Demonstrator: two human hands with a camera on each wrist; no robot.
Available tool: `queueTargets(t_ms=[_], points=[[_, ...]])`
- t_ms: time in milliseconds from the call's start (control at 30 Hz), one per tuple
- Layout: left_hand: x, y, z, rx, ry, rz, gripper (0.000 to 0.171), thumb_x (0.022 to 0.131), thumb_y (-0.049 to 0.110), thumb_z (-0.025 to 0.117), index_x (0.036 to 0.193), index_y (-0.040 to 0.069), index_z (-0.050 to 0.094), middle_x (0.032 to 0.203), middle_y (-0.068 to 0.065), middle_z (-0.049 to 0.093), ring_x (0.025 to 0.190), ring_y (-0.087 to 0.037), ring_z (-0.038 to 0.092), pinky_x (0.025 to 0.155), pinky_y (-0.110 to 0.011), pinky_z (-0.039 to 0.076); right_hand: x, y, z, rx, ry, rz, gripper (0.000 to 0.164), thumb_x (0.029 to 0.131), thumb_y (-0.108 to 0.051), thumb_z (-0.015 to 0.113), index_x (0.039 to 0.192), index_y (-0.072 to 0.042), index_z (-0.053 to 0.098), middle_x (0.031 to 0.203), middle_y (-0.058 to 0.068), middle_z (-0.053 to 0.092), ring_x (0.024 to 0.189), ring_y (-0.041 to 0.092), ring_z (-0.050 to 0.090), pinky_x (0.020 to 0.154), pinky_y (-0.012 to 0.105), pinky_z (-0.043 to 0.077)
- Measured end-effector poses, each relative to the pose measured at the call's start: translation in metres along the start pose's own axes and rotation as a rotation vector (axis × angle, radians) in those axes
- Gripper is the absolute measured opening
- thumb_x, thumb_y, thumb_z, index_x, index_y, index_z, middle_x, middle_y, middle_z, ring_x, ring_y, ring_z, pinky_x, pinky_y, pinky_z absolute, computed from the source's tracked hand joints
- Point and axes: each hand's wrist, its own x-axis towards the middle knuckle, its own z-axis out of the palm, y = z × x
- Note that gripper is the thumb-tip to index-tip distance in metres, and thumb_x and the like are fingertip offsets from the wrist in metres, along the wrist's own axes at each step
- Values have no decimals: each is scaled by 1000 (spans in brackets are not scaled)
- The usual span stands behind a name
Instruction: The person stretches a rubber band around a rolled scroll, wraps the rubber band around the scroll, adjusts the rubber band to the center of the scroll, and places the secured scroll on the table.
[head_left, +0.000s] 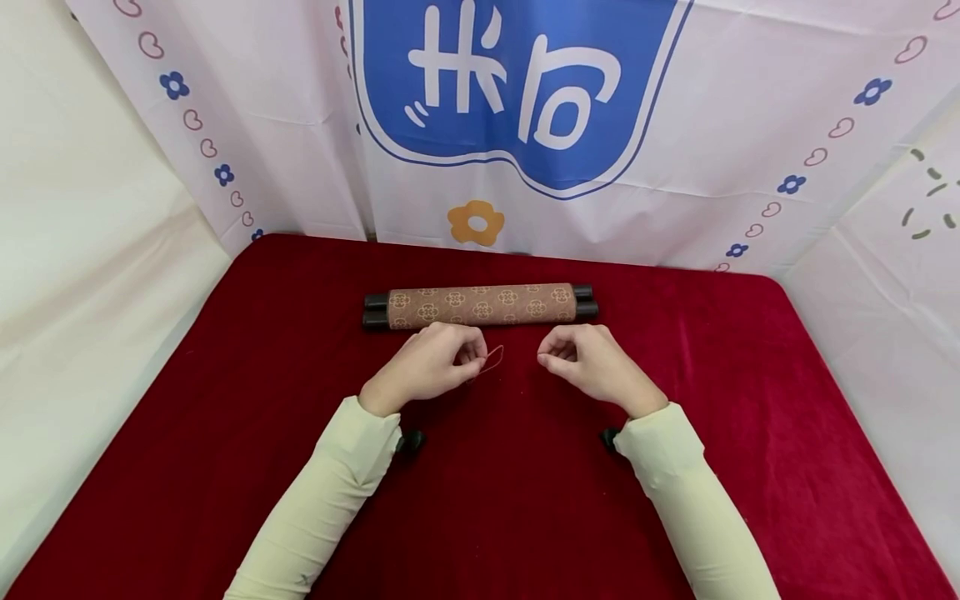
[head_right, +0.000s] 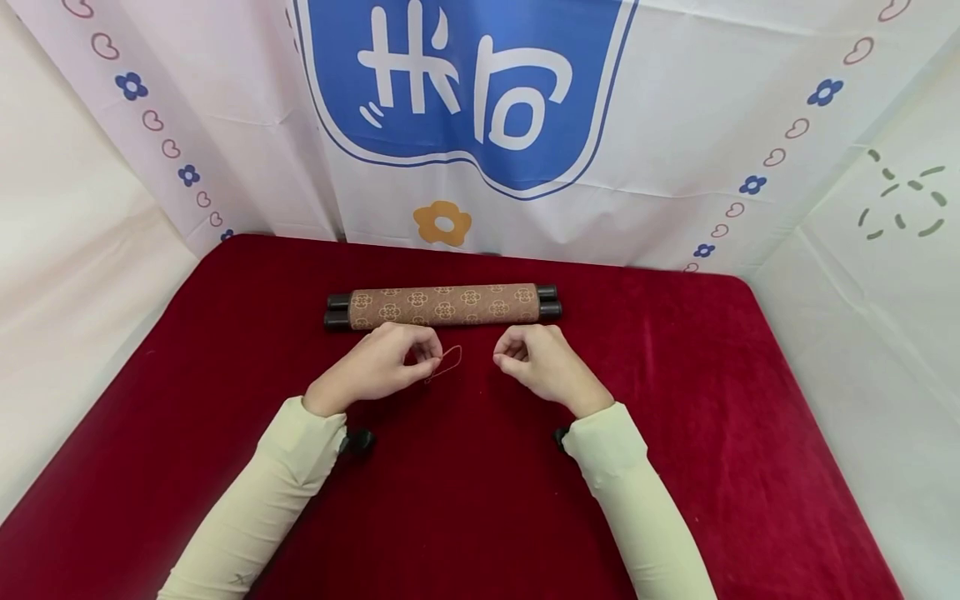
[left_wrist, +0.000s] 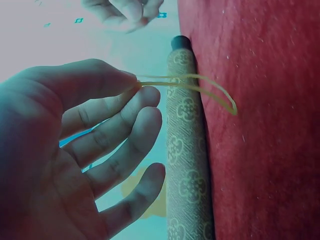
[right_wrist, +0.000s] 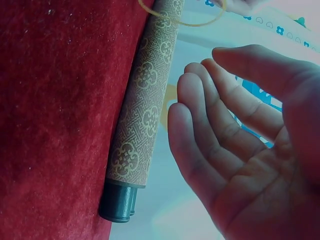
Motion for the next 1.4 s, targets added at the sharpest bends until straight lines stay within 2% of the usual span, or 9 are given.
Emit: queueTargets(t_ms=[233, 500, 667, 1133, 1300, 1400], points=[[-1, 6, 0, 5, 21, 37, 10, 95, 11, 69, 91, 20, 72, 80, 10, 69, 77, -4, 65, 72, -27, 54, 1, -2, 3, 21, -5, -22, 4, 96, -15, 76, 98, -14, 79, 93, -1, 77, 83, 11, 69, 79, 32, 59], [-3, 15, -2, 10, 19, 68, 9, 96, 11, 69, 91, 18, 73, 80, 12, 69, 77, -2, 65, 72, -27, 55, 0, -4, 6, 27, -23, -58, 15, 96, -15, 77, 109, -7, 78, 101, 2, 77, 89, 13, 72, 83, 35, 61], [-4, 21, -3, 18, 12, 87, 7, 96, 11, 70, 94, 16, 74, 86, 10, 71, 82, -3, 67, 76, -28, 56, -1, -9, 8, 37, -41, -86, 21, 96, -15, 78, 113, -4, 77, 103, 3, 77, 92, 14, 72, 86, 40, 62], [-5, 26, 0, 5, -10, 149, 7, 97, 9, 70, 100, 13, 75, 93, 7, 74, 88, -5, 69, 80, -27, 58, 1, -16, 15, 54, -91, -148, 18, 96, -15, 79, 112, -6, 77, 101, -1, 77, 93, 12, 71, 87, 43, 61], [-5, 26, 0, 8, -9, 141, 6, 97, 9, 71, 100, 13, 75, 92, 7, 74, 87, -6, 69, 79, -28, 58, 0, -18, 17, 50, -92, -168, 12, 96, -14, 79, 107, -10, 77, 97, -4, 77, 89, 10, 70, 85, 43, 61], [-4, 25, 0, 10, -13, 127, 6, 97, 9, 71, 100, 12, 75, 91, 6, 74, 87, -7, 69, 79, -28, 57, -1, -19, 17, 41, -85, -183, 6, 96, -15, 78, 102, -13, 77, 91, -6, 76, 85, 7, 69, 81, 38, 61]])
